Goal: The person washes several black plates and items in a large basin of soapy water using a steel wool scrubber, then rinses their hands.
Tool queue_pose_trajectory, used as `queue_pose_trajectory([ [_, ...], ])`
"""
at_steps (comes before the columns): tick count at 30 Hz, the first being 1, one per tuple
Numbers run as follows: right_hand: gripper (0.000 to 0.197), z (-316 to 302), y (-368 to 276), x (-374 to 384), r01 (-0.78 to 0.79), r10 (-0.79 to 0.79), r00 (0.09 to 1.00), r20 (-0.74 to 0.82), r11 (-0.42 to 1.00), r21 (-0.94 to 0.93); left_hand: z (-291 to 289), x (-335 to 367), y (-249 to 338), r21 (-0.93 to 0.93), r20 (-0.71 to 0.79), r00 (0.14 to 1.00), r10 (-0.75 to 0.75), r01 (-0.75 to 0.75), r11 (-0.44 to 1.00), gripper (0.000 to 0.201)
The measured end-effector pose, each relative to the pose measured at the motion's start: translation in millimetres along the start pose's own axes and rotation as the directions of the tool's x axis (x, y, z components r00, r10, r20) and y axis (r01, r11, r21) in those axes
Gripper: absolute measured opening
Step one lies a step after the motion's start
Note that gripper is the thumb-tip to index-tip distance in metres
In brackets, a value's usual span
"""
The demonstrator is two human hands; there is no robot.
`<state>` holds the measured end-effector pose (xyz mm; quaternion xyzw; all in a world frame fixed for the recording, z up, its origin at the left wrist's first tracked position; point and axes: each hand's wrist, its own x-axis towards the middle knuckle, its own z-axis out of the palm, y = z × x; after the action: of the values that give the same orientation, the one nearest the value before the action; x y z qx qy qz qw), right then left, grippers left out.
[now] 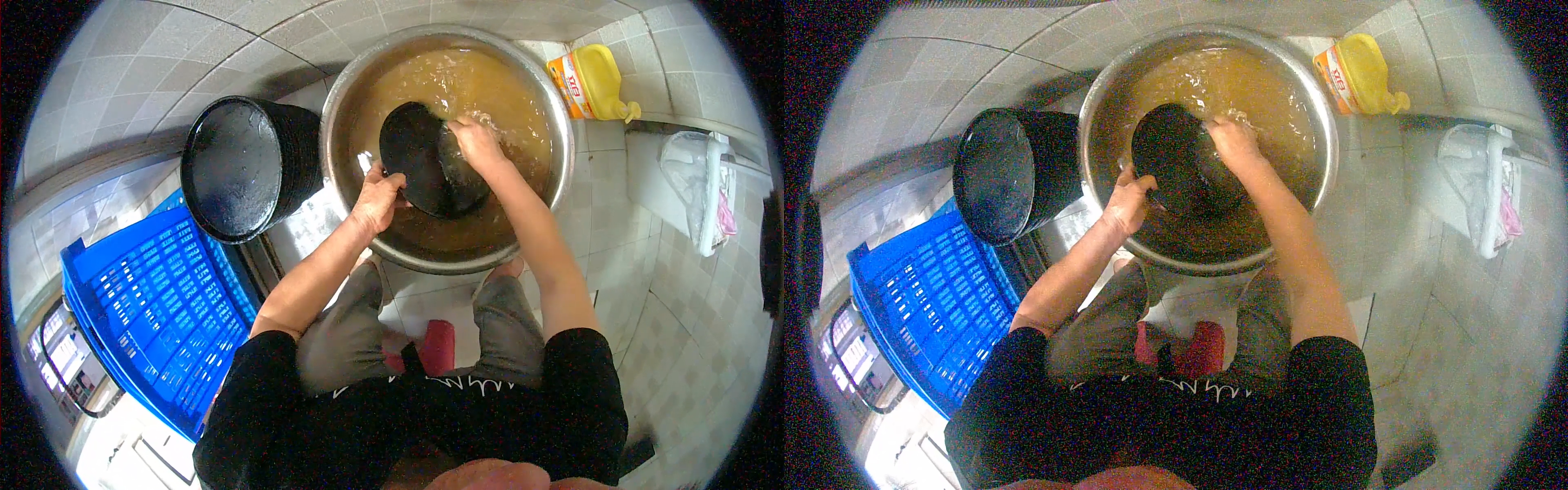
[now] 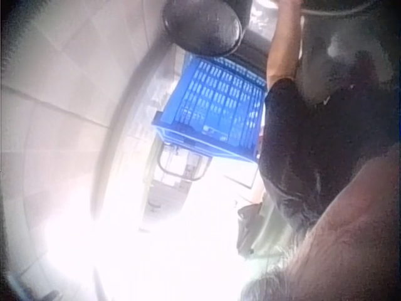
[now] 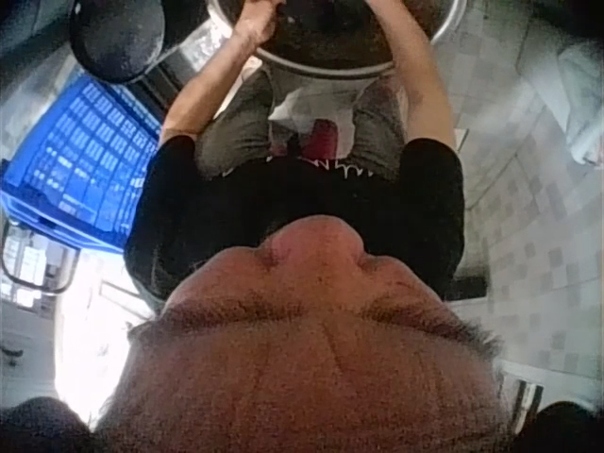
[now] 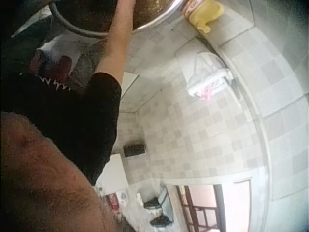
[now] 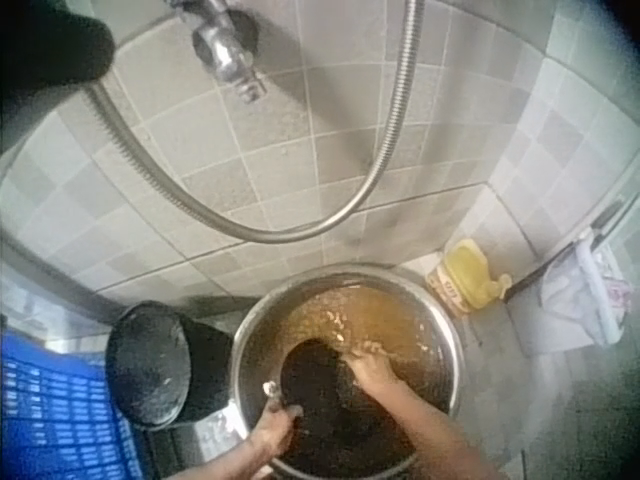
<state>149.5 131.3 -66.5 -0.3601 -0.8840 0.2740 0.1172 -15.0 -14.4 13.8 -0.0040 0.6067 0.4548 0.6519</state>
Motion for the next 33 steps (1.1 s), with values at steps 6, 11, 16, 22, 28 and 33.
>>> queue_pose_trajectory([
  [6,0.024,14,-33,-56,0.155,-0.157,0.988,0.017,0.986,0.061,-13,32,-13,-0.115,0.006,0.996,0.091,-0.090,0.989,0.038],
  [11,0.022,15,-83,-44,0.257,-0.255,0.966,-0.032,0.955,0.148,-4,44,-14,-0.223,-0.068,0.998,0.007,-0.022,0.975,0.025],
  [16,0.022,14,-38,-35,0.123,-0.124,0.992,-0.004,0.986,-0.117,1,51,-20,-0.212,-0.143,0.986,-0.085,0.054,0.976,0.024],
  [22,0.027,-18,11,-44,-0.145,0.147,0.989,0.028,0.987,-0.075,2,52,-13,0.016,-0.242,0.967,-0.080,0.086,0.996,0.033],
  [28,0.026,-73,-3,-59,-0.163,0.162,0.987,0.013,0.986,0.042,6,33,14,0.704,-0.234,0.853,0.467,-0.182,0.686,0.026],
  [33,0.024,-120,-54,-66,-0.113,0.110,0.991,0.082,0.993,0.040,24,-34,57,0.977,0.067,0.717,0.694,-0.188,0.100,0.021],
])
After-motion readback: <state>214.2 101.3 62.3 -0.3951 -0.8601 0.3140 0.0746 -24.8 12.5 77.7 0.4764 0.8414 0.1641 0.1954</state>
